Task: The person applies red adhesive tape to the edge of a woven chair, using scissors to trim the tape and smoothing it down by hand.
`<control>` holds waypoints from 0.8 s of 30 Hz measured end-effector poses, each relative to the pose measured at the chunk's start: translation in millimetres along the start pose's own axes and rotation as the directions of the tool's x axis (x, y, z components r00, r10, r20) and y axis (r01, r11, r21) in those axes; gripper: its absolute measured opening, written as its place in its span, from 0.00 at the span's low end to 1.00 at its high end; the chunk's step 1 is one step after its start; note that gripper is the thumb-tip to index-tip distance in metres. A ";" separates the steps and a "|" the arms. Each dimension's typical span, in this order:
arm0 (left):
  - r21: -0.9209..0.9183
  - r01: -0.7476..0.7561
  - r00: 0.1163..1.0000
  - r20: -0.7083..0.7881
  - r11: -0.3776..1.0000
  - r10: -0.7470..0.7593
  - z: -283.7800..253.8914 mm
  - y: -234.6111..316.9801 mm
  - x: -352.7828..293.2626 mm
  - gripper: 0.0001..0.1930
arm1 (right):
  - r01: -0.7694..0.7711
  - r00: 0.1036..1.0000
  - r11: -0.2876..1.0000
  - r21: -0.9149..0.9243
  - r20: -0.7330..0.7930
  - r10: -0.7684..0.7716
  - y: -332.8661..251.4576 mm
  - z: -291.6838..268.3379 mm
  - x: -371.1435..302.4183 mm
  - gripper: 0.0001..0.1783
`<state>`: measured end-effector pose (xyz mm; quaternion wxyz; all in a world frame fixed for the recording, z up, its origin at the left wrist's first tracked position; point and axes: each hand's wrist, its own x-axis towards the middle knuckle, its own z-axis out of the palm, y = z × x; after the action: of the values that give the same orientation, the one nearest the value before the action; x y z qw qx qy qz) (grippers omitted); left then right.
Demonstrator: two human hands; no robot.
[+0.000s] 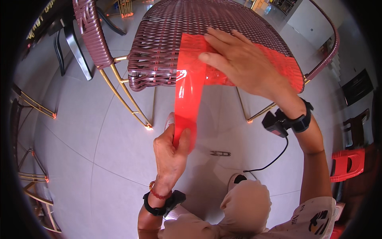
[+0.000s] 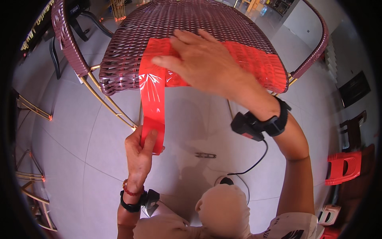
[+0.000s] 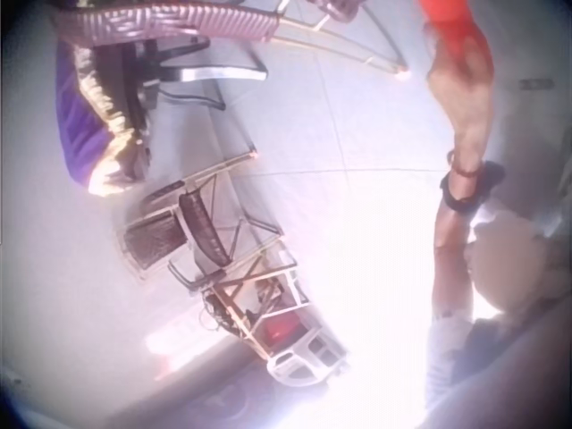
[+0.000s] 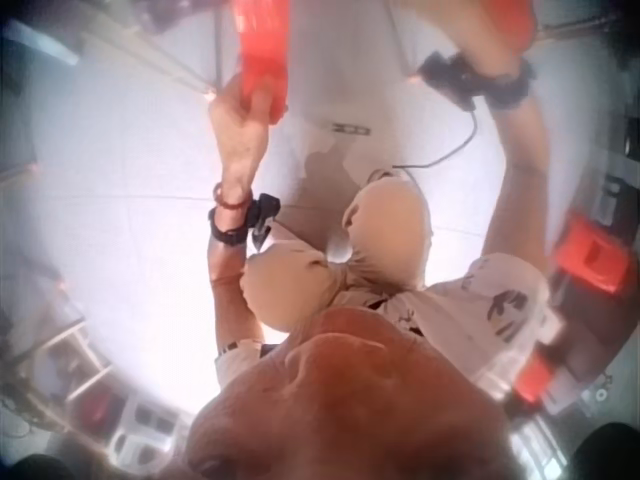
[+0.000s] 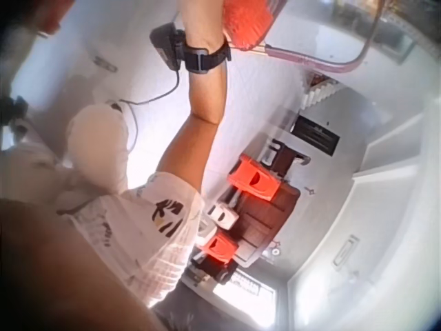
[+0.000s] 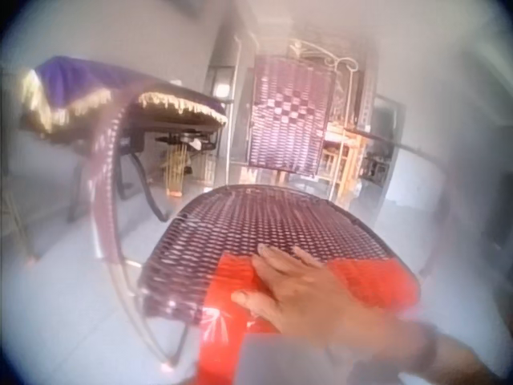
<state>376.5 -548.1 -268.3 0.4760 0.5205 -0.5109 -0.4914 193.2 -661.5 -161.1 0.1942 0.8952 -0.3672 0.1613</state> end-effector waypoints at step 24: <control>-0.034 -0.130 0.987 -0.101 0.991 0.126 18.9 -14.6 27.8 0.10 | 0.179 0.937 0.946 -0.271 -0.247 -0.248 -42.2 80.3 -44.4 0.39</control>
<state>358.4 -575.3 -284.8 0.5415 0.5004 -0.5093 -0.4438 205.2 -644.9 -260.0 0.3688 0.8677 -0.2533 0.2166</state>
